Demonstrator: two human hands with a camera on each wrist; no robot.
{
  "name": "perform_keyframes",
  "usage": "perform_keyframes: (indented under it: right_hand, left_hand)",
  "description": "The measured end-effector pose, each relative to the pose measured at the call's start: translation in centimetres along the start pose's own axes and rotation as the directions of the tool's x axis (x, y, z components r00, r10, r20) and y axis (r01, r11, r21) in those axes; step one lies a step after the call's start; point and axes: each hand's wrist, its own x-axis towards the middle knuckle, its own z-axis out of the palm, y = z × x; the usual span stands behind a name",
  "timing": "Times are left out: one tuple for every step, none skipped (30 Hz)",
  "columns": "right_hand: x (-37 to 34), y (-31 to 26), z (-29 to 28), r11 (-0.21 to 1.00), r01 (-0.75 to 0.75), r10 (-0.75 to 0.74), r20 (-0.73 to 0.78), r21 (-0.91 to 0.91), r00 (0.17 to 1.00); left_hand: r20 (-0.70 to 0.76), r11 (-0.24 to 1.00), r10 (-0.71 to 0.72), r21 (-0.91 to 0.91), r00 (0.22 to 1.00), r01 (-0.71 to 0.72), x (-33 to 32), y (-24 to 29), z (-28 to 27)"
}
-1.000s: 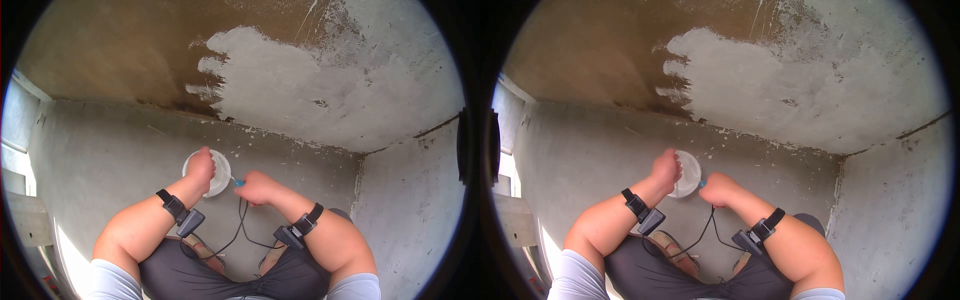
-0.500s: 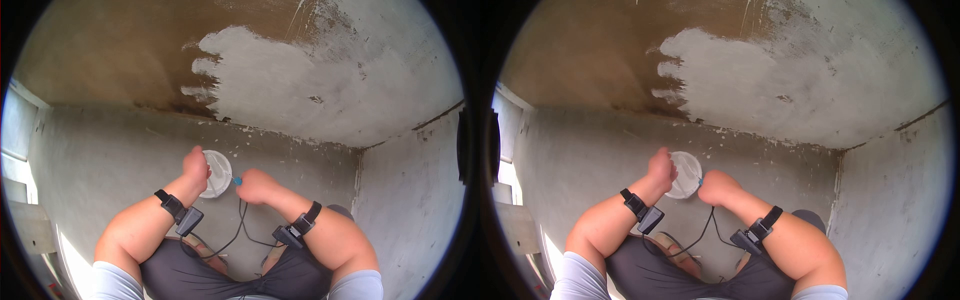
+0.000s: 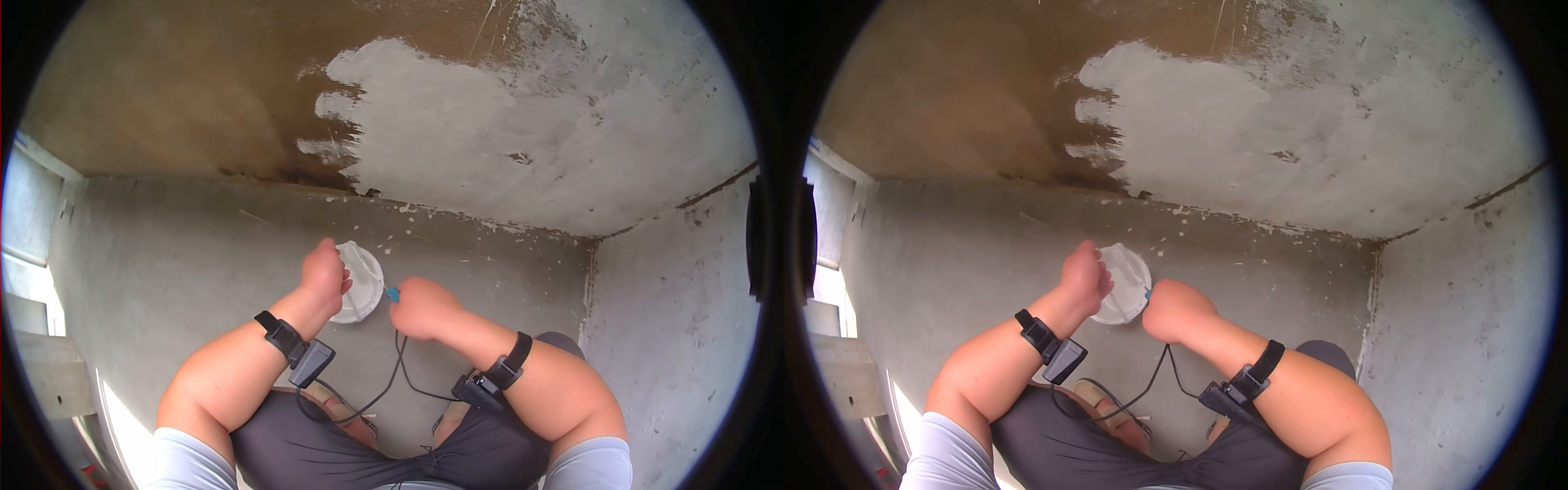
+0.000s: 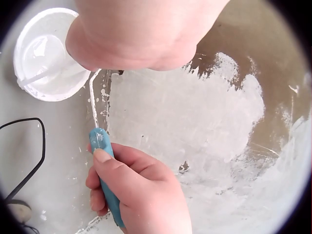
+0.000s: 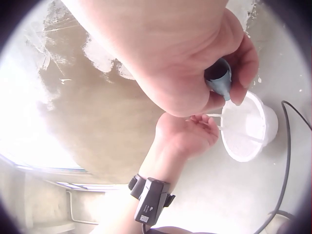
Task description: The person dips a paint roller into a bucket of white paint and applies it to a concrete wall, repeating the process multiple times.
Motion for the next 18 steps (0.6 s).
perform_keyframes:
  right_hand:
    - [0.1,0.0,0.0,1.0,0.002,-0.002,-0.006,0.001,1.0]
    - [0.2,-0.1,0.0,1.0,0.004,-0.004,-0.011,0.0,1.0]
    - [0.3,-0.1,0.1,1.0,0.005,-0.005,-0.009,-0.004,1.0]
    - [0.6,-0.1,0.3,1.0,0.02,-0.02,-0.012,-0.017,1.0]
    - [0.8,0.0,0.5,0.999,0.035,-0.036,-0.016,-0.029,0.999]
    - [1.2,0.1,0.8,0.999,0.035,-0.036,-0.016,-0.029,0.999]
    - [1.6,0.1,1.2,1.0,0.028,-0.028,-0.019,-0.006,0.999]
    - [1.8,0.1,1.3,1.0,0.021,-0.02,-0.021,0.018,1.0]
    - [1.9,-0.1,1.4,1.0,0.022,-0.022,-0.022,0.018,1.0]
    - [1.9,-0.2,1.4,0.999,0.009,-0.008,-0.022,0.041,1.0]
    - [2.0,-0.4,1.4,0.998,-0.004,0.005,-0.021,0.064,1.0]
    - [2.1,-0.4,1.6,0.998,-0.003,0.005,-0.022,0.064,1.0]
    - [2.2,-0.4,1.8,0.998,0.013,-0.012,-0.018,0.063,1.0]
    - [2.2,-0.4,1.9,0.998,0.028,-0.027,-0.015,0.063,1.0]
    - [2.2,-0.4,1.9,0.998,0.028,-0.027,-0.017,0.064,1.0]
    - [2.1,-0.4,1.9,0.998,0.028,-0.028,0.003,0.063,1.0]
    - [2.1,-0.4,1.9,0.998,0.028,-0.03,0.022,0.063,0.999]
    - [2.1,-0.5,1.9,0.998,0.027,-0.029,0.02,0.063,0.999]
  left_hand:
    - [0.006,1.0,0.001,0.008,1.0,-0.001,0.1,0.0,-0.1]
    - [0.004,1.0,0.0,0.005,1.0,0.0,0.2,-0.1,-0.1]
    - [-0.001,1.0,0.004,0.015,1.0,-0.004,0.2,-0.1,-0.2]
    - [-0.006,1.0,0.007,0.027,1.0,-0.007,0.3,-0.2,-0.2]
    - [-0.006,1.0,0.007,0.025,1.0,-0.007,0.3,-0.3,-0.2]
    - [-0.003,0.999,0.012,0.032,1.0,-0.012,0.4,-0.3,-0.3]
    - [0.001,0.999,0.018,0.038,1.0,-0.018,0.4,-0.2,-0.4]
    - [0.001,0.999,0.019,0.038,1.0,-0.019,0.3,-0.2,-0.5]
    - [-0.002,0.999,0.017,0.047,1.0,-0.017,0.3,-0.1,-0.5]
    - [-0.006,0.998,0.015,0.057,1.0,-0.015,0.3,-0.1,-0.5]
    - [-0.006,0.998,0.017,0.057,1.0,-0.016,0.3,-0.1,-0.6]
    - [0.007,0.998,0.018,0.055,1.0,-0.018,0.3,-0.2,-0.8]
    - [0.02,0.998,0.019,0.053,1.0,-0.02,0.4,-0.2,-0.9]
    - [0.02,0.998,0.019,0.053,1.0,-0.02,0.3,-0.2,-0.9]
    - [0.026,0.999,0.012,0.049,1.0,-0.013,0.3,-0.2,-0.9]
    - [0.032,0.999,0.004,0.044,0.999,-0.006,0.3,-0.2,-0.9]
    - [0.033,0.999,0.005,0.045,0.999,-0.006,0.1,-0.1,-0.9]
    - [0.029,0.999,0.002,0.042,1.0,-0.003,-0.2,0.0,-0.8]
